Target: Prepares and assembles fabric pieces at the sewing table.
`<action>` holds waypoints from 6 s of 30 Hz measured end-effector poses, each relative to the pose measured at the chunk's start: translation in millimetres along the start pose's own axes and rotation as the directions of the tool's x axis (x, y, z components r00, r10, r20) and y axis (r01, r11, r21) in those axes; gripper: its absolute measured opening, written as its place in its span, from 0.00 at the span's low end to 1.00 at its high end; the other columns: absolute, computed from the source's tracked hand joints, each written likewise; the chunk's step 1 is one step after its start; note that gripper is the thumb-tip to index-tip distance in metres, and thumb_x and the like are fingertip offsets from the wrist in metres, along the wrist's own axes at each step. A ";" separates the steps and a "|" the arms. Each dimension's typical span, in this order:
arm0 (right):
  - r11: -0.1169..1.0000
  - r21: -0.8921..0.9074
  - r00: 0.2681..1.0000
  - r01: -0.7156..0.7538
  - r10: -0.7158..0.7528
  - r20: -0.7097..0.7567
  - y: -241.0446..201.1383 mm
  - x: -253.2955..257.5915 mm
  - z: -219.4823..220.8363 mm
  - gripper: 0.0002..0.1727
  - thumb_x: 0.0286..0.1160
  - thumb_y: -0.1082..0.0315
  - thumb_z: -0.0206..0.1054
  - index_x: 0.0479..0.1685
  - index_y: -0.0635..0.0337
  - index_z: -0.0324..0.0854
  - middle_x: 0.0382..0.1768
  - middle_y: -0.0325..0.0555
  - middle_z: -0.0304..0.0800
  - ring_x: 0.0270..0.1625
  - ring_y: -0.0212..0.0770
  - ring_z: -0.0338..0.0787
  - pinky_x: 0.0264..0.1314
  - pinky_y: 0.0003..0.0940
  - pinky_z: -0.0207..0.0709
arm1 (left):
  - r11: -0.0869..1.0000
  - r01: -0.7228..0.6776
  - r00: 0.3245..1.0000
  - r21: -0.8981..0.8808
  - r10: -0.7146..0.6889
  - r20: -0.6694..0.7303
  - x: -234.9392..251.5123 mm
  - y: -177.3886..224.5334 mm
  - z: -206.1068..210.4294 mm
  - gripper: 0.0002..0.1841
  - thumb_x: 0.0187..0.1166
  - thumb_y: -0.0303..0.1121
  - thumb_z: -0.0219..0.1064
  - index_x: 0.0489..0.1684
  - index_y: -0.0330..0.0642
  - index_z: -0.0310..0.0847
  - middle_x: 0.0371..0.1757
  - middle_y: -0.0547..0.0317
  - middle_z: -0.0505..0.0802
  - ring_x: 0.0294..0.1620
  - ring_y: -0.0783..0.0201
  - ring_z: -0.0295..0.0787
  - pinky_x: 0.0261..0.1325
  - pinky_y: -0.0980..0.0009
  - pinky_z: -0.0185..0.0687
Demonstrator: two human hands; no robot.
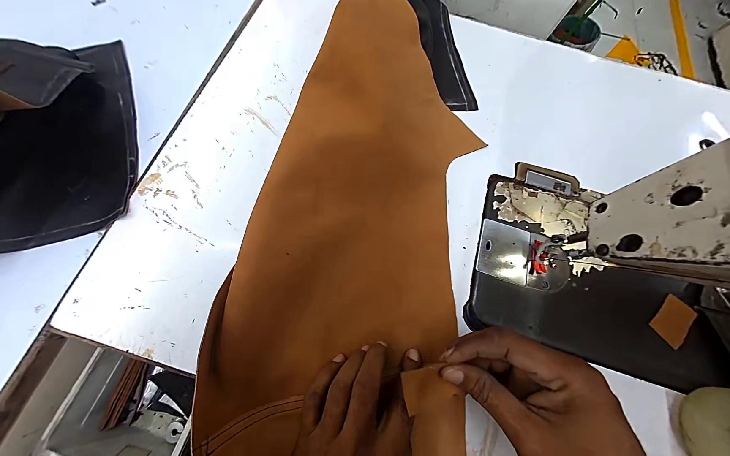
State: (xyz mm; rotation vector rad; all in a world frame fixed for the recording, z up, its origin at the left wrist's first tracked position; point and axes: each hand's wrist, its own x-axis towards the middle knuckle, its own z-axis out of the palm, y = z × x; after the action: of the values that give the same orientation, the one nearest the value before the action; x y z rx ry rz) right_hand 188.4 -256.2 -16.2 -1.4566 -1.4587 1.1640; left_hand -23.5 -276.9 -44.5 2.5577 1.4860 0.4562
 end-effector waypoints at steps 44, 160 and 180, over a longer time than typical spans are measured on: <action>0.887 -0.462 0.995 -0.009 -0.038 -0.092 -3.5 12.2 22.8 0.10 0.77 0.53 0.74 0.43 0.48 0.86 0.35 0.25 0.95 0.37 0.20 0.94 0.39 0.17 0.90 | 0.975 0.004 0.996 -0.223 -0.024 -0.087 -11.4 -9.7 8.7 0.22 0.86 0.43 0.59 0.79 0.55 0.78 0.76 0.35 0.76 0.80 0.51 0.70 0.83 0.61 0.60; 0.500 -0.858 0.960 0.118 -0.279 -0.030 54.3 24.1 7.1 0.44 0.90 0.34 0.32 0.93 0.58 0.59 0.94 0.44 0.54 0.96 0.43 0.49 0.98 0.53 0.40 | 0.680 0.088 0.929 -0.727 -0.319 -0.186 124.8 -74.4 -59.7 0.23 0.84 0.33 0.66 0.77 0.44 0.74 0.47 0.60 0.96 0.40 0.67 0.93 0.45 0.67 0.92; 0.402 -0.732 0.796 -0.550 -0.011 -0.605 49.5 -18.9 -60.2 0.31 0.78 0.80 0.59 0.83 0.79 0.63 0.85 0.77 0.61 0.88 0.72 0.64 0.87 0.59 0.62 | 0.945 -0.305 0.913 -0.115 0.325 0.246 19.5 -3.4 0.8 0.35 0.93 0.55 0.44 0.91 0.39 0.62 0.93 0.48 0.65 0.93 0.46 0.57 0.91 0.37 0.42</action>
State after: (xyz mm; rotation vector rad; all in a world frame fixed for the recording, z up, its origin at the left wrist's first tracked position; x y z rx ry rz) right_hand 262.0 -272.8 -43.5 -2.5961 -1.4655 -0.0757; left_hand -16.9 -258.3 -42.6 2.6793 0.9542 0.1921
